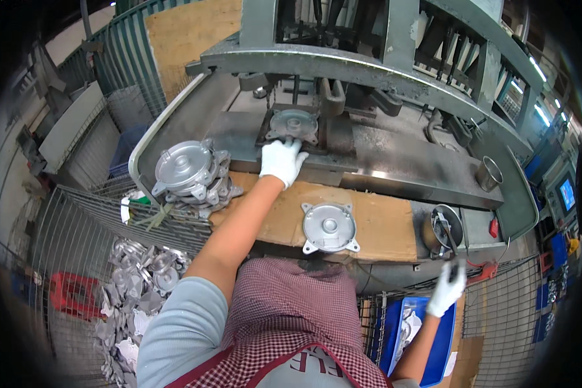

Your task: The person assembles metal motor-like housings by hand, then places them into a plastic bin. A screwdriver is used to secure components during assembly.

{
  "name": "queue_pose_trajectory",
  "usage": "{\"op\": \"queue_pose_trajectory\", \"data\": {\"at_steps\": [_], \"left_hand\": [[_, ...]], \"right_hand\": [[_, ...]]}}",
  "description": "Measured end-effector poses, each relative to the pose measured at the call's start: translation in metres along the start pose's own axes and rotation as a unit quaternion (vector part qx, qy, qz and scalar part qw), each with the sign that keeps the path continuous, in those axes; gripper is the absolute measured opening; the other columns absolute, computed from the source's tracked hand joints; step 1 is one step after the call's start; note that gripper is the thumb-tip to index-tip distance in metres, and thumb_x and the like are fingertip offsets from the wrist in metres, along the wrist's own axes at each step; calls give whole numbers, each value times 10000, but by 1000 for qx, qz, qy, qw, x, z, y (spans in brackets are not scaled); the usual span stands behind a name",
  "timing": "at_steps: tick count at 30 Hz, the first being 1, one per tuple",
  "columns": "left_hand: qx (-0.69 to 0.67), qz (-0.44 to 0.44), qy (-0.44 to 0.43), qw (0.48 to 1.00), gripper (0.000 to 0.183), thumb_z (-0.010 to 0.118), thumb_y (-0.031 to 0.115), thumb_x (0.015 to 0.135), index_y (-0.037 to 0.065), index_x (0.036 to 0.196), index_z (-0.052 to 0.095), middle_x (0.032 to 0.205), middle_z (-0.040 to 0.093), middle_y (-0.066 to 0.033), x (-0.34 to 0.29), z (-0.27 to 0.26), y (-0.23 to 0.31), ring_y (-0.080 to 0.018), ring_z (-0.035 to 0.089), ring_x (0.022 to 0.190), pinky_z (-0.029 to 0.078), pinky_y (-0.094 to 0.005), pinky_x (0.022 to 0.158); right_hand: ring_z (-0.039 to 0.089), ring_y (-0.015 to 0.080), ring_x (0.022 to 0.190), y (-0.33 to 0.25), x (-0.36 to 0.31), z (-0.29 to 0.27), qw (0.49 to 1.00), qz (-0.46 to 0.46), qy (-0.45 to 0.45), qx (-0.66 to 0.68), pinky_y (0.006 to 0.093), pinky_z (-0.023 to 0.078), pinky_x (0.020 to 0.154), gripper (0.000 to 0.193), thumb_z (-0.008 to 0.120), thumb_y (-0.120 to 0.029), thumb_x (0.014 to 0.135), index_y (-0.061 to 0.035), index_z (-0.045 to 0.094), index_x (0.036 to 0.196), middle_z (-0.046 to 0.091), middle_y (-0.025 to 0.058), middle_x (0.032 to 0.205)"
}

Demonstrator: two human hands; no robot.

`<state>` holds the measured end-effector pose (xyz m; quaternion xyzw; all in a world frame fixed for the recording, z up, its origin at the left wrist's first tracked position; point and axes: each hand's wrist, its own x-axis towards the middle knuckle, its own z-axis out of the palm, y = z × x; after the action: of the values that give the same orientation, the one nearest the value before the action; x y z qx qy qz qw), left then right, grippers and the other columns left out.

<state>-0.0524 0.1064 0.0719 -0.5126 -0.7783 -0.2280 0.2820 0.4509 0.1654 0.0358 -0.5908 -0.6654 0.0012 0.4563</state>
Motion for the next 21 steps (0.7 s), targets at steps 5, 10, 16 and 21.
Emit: {"op": "queue_pose_trajectory", "data": {"at_steps": [5,10,16,21], "left_hand": [[-91,-14,-40,995,360,636,341,851,99,1117,640,1102,649,-168,-37,-32,22,-362,635,895,513,-463,766],[-181,-45,-155,970,675,701,474,769,77,1299,567,1306,574,-192,-118,-34,40,-365,608,1076,479,-440,936],[-92,-21,-289,953,1011,740,655,608,105,1408,455,1442,430,-212,-145,-72,75,-390,458,1264,367,-489,1028],[-95,4,-272,958,921,752,599,634,107,1369,497,1400,481,-203,-151,-51,72,-376,465,1264,354,-483,1030]], "right_hand": [[556,345,1185,108,68,2,937,290,190,-39,429,420,1026,814,743,-507,775,-13,488,1369,538,226,1337],[628,317,1039,168,97,-11,928,369,46,-16,376,459,946,792,774,-533,727,24,582,1255,627,198,1231],[543,176,1062,-4,68,-21,946,120,11,301,320,431,945,474,664,-287,911,10,528,1254,577,126,1214],[670,291,842,-131,10,-21,853,-86,-514,25,388,505,789,479,666,-419,869,-40,628,1159,695,183,982]]}}
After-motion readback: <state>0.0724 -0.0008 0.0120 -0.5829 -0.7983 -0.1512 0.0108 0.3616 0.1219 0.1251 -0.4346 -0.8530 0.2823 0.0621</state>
